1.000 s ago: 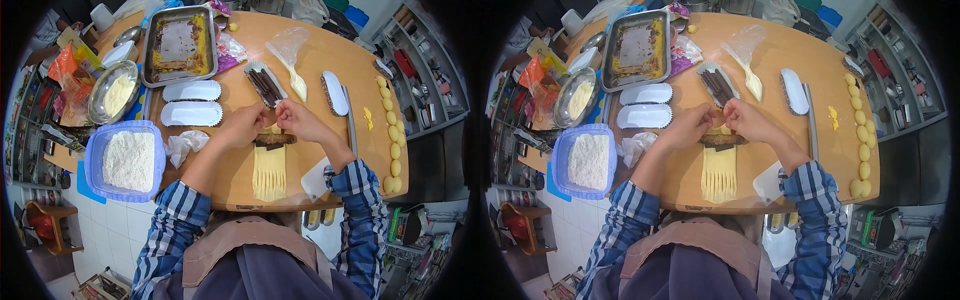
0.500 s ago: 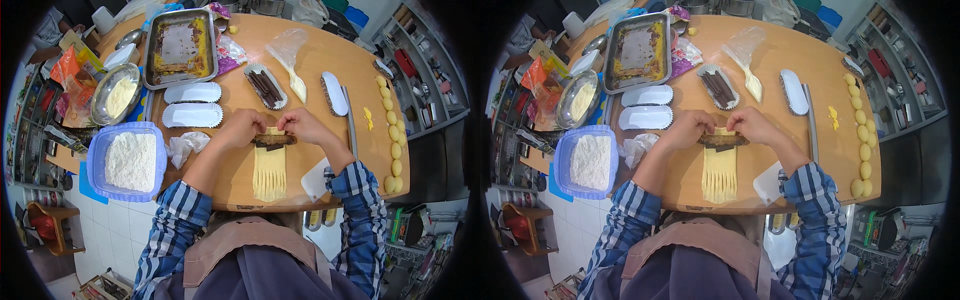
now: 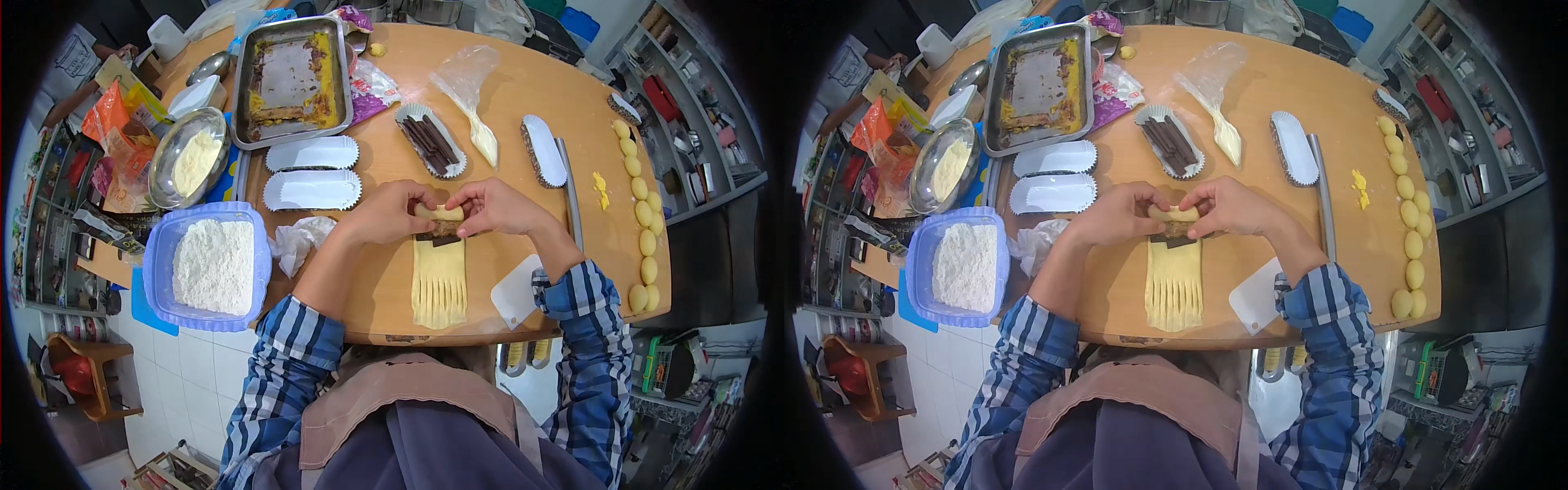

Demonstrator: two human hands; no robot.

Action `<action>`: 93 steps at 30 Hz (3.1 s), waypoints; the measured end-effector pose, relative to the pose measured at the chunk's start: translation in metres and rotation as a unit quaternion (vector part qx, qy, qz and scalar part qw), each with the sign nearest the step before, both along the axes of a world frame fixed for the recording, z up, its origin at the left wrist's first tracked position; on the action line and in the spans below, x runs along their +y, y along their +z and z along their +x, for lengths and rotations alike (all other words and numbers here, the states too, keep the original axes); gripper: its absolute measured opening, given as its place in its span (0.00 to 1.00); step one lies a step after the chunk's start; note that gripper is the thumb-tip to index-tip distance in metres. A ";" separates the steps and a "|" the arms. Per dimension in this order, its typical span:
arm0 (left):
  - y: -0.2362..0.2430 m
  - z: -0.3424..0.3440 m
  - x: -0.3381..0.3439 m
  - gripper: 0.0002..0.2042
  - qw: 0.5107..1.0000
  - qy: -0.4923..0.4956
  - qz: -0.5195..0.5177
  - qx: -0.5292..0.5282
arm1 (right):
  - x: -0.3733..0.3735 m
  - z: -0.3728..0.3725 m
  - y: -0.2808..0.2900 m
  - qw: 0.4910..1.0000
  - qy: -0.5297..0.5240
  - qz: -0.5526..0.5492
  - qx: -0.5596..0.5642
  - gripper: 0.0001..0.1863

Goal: The person flattens a portion of dough with a rolling pin, scores one half into strips using a scraper, and places chocolate and cream fillings onto the unscored half. They then roll the dough over the fillings toward the scored edge and place the finished roll into a paper liner.

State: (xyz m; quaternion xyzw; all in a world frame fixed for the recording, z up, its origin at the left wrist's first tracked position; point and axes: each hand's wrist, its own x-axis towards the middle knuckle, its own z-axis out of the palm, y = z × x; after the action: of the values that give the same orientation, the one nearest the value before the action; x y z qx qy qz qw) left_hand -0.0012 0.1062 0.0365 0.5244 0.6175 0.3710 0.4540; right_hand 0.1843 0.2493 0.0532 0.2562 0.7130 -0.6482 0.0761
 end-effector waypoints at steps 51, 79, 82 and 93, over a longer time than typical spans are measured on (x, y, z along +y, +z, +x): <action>-0.015 0.046 -0.071 0.13 0.783 -0.029 0.366 0.502 | -0.081 0.043 -0.032 0.673 0.049 0.688 0.269 0.14; -0.009 0.047 -0.104 0.36 0.848 -0.149 0.203 0.466 | -0.099 0.065 -0.034 0.721 0.014 0.659 0.215 0.16; -0.003 0.044 -0.104 0.29 0.846 -0.107 0.238 0.464 | -0.096 0.067 -0.026 0.724 -0.014 0.648 0.238 0.14; -0.010 0.031 -0.034 0.10 0.904 0.141 0.263 0.305 | -0.037 0.035 -0.022 0.839 -0.158 0.480 0.202 0.08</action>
State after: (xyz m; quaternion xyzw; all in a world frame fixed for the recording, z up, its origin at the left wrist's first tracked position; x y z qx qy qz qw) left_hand 0.0300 0.0725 0.0265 0.6198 0.6734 0.4016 0.0319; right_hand 0.2192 0.2124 0.0312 0.2329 0.8844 -0.2649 -0.3055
